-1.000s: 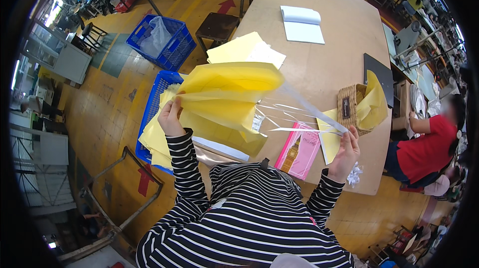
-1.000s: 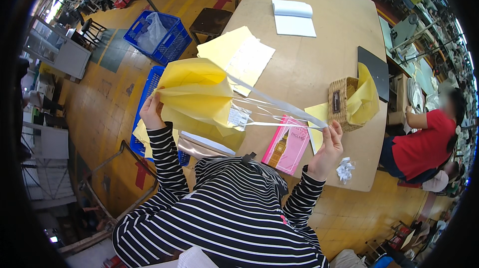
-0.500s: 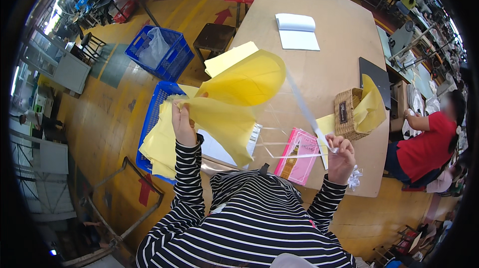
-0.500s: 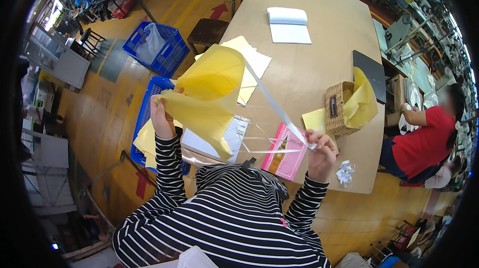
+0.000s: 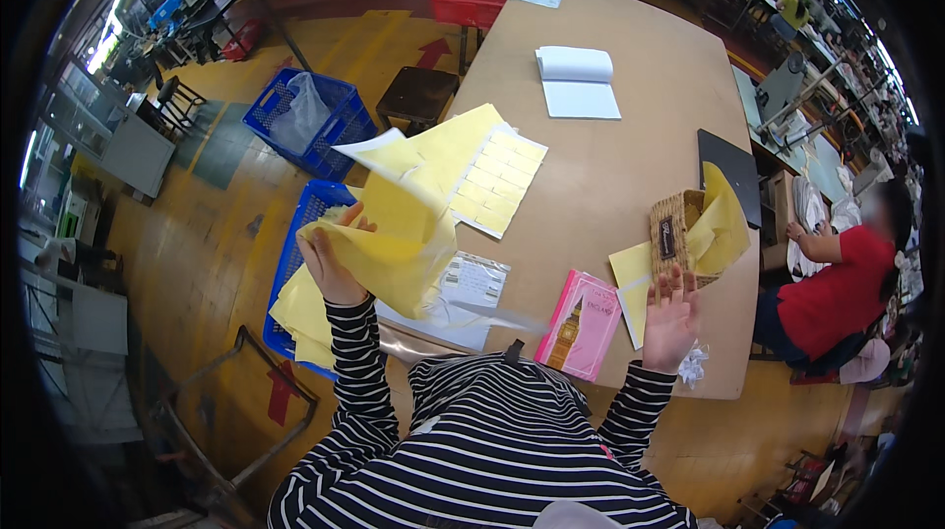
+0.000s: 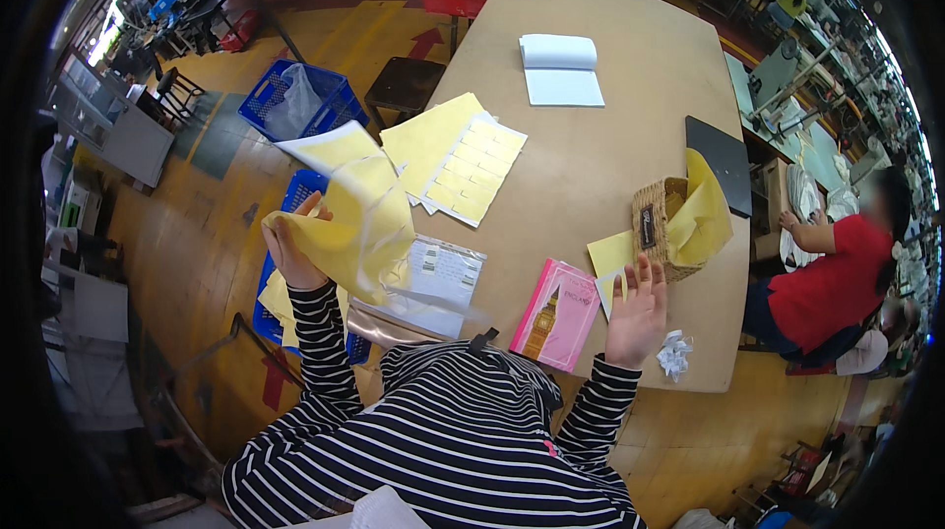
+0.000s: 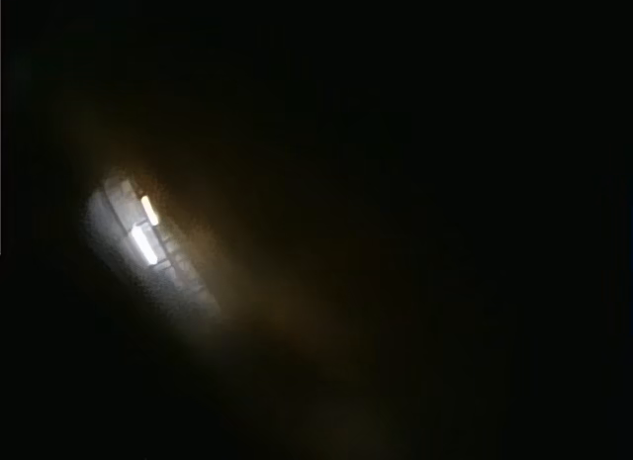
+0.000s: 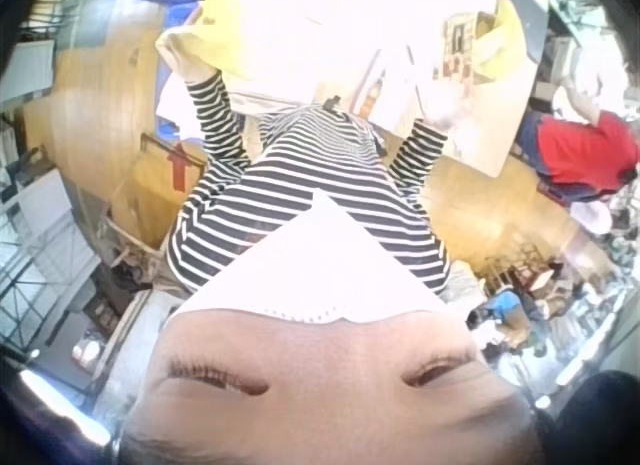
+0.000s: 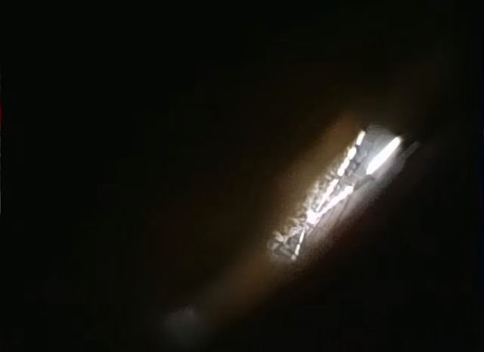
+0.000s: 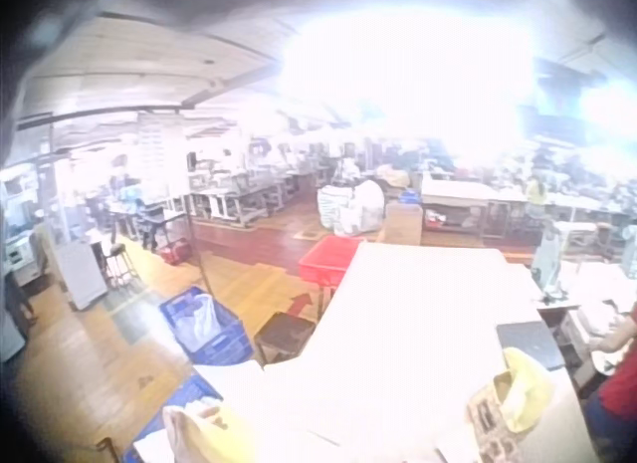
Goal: The person assembles small pouches by inserting yellow fabric pieces into clear plastic sleeves and folding the edges. The person repeatedly picks up fabric and sleeves, inserts the fabric, and places the assembled pouches into a basket.
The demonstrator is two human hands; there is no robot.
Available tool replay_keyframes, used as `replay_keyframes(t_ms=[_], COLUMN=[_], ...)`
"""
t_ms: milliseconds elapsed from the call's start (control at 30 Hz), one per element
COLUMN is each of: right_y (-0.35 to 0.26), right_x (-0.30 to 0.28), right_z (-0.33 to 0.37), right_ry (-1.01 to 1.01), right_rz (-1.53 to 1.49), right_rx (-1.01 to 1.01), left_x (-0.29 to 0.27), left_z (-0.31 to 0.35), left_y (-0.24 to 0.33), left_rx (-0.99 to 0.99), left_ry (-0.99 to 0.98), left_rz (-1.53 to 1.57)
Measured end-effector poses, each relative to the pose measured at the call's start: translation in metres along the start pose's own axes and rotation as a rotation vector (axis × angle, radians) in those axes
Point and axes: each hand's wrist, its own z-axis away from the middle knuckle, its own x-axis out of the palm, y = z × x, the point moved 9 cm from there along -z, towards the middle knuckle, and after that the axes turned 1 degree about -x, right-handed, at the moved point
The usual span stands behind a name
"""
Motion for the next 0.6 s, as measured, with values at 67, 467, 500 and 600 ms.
replay_keyframes(t_ms=[67, 467, 500, 600], right_y=[0.004, 0.088, 0.093, 0.113], right_x=[0.025, 0.133, 0.138, 0.146], right_z=[0.004, 0.01, 0.009, 0.007], right_ry=[-0.171, -0.51, -0.548, -0.623], right_rz=[0.183, 0.801, 0.797, 0.798], right_rx=[-0.014, 0.125, 0.121, 0.139], left_x=[0.004, 0.044, 0.051, 0.075], left_z=[-0.001, 0.055, 0.063, 0.088], left_y=[0.007, -0.004, -0.005, -0.013], left_rx=[0.106, 0.201, 0.205, 0.157], left_ry=[-0.04, -0.271, -0.346, -0.56], left_rz=[-0.21, -0.809, -0.754, -0.554])
